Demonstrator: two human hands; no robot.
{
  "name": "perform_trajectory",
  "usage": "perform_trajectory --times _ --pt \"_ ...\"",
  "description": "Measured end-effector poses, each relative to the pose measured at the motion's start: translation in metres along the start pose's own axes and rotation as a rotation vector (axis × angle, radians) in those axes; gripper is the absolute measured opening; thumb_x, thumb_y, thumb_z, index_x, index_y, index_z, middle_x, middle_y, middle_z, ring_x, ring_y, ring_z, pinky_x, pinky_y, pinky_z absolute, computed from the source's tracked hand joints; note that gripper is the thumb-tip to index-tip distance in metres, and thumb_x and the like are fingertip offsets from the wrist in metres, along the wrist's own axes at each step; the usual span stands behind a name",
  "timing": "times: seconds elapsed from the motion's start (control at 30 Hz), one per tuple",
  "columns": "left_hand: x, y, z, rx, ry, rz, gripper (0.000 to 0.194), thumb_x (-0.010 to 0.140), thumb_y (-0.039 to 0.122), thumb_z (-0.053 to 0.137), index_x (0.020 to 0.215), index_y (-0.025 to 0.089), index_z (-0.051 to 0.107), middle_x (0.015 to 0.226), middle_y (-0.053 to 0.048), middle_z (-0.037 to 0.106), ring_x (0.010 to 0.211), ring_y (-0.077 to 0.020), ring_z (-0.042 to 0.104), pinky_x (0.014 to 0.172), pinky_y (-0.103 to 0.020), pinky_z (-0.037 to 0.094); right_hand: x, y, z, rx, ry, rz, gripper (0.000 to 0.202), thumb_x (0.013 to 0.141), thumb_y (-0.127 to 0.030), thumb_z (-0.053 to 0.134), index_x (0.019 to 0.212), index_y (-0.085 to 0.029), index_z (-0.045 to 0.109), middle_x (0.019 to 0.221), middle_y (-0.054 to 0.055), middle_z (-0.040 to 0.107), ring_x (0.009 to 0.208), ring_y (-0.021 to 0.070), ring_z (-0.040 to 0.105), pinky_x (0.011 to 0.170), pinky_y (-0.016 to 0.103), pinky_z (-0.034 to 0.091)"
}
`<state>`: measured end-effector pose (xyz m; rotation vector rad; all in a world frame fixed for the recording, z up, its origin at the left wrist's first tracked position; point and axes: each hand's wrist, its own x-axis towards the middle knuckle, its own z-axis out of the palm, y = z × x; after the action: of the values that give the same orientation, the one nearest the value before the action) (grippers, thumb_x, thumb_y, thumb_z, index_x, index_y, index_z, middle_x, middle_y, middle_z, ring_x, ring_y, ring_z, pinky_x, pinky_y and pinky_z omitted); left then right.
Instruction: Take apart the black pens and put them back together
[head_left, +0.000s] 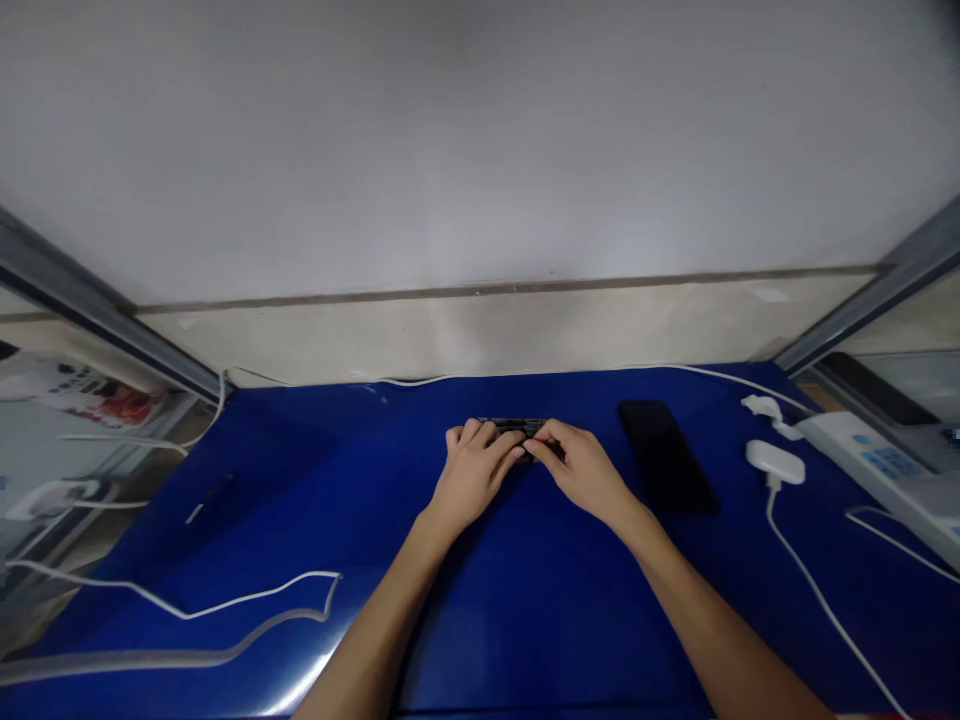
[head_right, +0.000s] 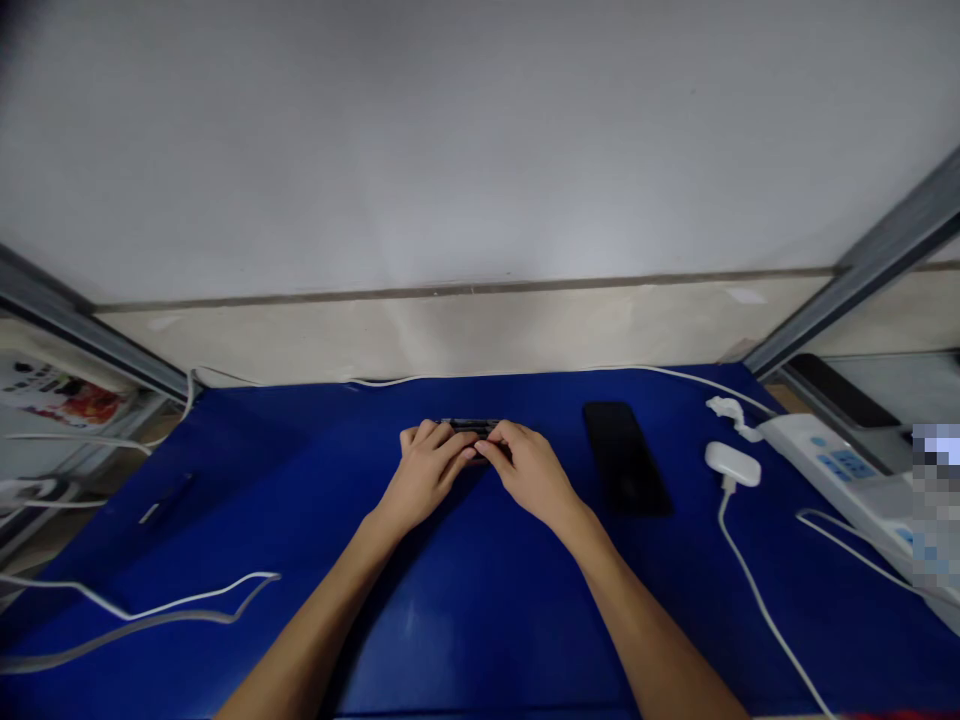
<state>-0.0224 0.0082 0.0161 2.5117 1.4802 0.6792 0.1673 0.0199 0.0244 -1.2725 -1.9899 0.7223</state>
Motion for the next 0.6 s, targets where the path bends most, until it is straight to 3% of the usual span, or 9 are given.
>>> perform_trajectory --times 0.17,0.4,0.6 --pt "-0.0005 0.0025 0.0001 0.019 0.003 0.031 0.032 0.1 0.039 0.039 0.123 0.032 0.06 0.101 -0.005 0.06 0.099 -0.0217 0.045 0.085 -0.038 0.029 0.0009 0.0027 0.0052 -0.072 -0.012 0.005 0.039 0.101 -0.035 0.037 0.072 -0.02 0.058 0.072 0.004 0.066 0.065 0.0184 0.062 0.064 0.03 0.043" --pt "0.0014 0.001 -0.001 0.042 0.039 -0.057 0.032 0.101 0.04 0.037 0.115 0.029 0.063 0.098 -0.005 0.062 0.093 -0.0206 0.046 0.081 -0.038 0.028 0.0001 0.0013 -0.0015 0.081 0.009 -0.006 0.013 0.094 -0.033 0.056 0.091 -0.022 0.062 0.085 0.002 0.068 0.072 0.0161 0.063 0.065 0.027 0.045" --pt "0.0012 0.0018 -0.0029 0.037 0.049 -0.062 0.031 0.101 0.039 0.037 0.115 0.029 0.063 0.096 -0.004 0.061 0.091 -0.0201 0.046 0.08 -0.037 0.029 -0.0002 -0.002 0.0005 0.026 0.009 -0.088 0.019 0.097 -0.026 0.048 0.086 -0.02 0.062 0.087 0.004 0.067 0.079 0.0175 0.062 0.073 0.029 0.044"
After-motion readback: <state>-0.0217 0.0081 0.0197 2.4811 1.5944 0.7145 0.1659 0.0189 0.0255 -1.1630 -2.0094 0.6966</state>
